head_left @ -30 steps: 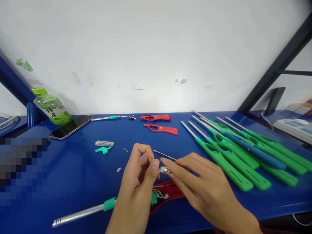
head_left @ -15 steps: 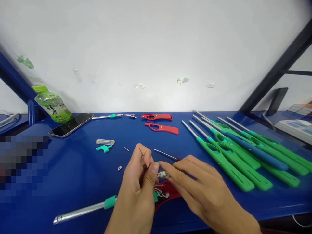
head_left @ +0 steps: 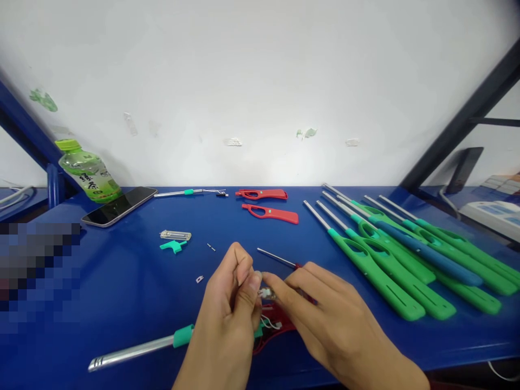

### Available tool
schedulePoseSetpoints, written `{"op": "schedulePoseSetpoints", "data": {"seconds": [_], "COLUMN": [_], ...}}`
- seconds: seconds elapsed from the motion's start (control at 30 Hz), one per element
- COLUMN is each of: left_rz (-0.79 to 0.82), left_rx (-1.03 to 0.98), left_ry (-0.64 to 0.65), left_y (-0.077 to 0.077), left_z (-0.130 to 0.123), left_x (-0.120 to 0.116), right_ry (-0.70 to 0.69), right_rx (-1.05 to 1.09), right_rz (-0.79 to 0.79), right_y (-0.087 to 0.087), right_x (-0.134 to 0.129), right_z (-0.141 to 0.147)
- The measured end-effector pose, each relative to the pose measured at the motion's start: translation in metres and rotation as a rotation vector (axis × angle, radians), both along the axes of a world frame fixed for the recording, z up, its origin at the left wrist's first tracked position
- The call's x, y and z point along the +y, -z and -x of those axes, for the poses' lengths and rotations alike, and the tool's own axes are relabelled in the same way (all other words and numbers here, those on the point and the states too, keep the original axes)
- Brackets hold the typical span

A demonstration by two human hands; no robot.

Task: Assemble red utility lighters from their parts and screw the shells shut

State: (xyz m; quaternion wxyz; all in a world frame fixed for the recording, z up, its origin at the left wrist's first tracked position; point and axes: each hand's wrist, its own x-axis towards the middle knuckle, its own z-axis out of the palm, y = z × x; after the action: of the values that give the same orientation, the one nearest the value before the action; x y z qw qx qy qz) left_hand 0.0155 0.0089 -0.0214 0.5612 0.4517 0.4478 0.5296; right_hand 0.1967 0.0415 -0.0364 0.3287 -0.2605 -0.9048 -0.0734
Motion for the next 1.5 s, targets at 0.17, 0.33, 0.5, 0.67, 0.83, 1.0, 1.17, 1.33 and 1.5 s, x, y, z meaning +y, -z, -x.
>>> {"op": "schedulePoseSetpoints", "data": {"seconds": [0.17, 0.33, 0.5, 0.67, 0.83, 1.0, 1.17, 1.33, 1.5], "left_rz": [-0.046, -0.110, -0.319, -0.544, -0.658, -0.717, -0.779, -0.833, -0.875], "left_rx": [0.145, 0.382, 0.782, 1.008, 1.142, 1.229, 1.255, 1.308, 1.343], "left_ry": [0.040, 0.001, -0.058, -0.156, -0.053, 0.019, 0.002, -0.042, -0.053], "left_y": [0.000, -0.013, -0.029, -0.021, 0.012, 0.028, 0.031, 0.040, 0.042], "left_z": [0.005, 0.019, 0.045, 0.052, 0.047, 0.048, 0.046, 0.050, 0.053], "left_x": [-0.002, -0.002, 0.004, 0.004, -0.006, -0.013, -0.013, -0.016, -0.018], "right_ry": [-0.004, 0.007, 0.059, 0.013, 0.004, -0.021, 0.015, 0.123, 0.054], "right_rx": [0.021, 0.184, 0.199, 0.028, -0.092, -0.108, -0.026, 0.006, -0.021], "right_rz": [0.051, 0.201, 0.526, 0.543, 0.493, 0.477, 0.436, 0.449, 0.543], "right_y": [0.000, -0.003, -0.010, -0.003, 0.001, 0.000, 0.000, -0.005, -0.010], "right_x": [0.000, -0.003, -0.004, -0.003, 0.000, 0.002, -0.002, -0.006, -0.001], "right_z": [-0.003, -0.005, -0.009, -0.013, -0.009, -0.005, -0.008, -0.018, -0.019]}}
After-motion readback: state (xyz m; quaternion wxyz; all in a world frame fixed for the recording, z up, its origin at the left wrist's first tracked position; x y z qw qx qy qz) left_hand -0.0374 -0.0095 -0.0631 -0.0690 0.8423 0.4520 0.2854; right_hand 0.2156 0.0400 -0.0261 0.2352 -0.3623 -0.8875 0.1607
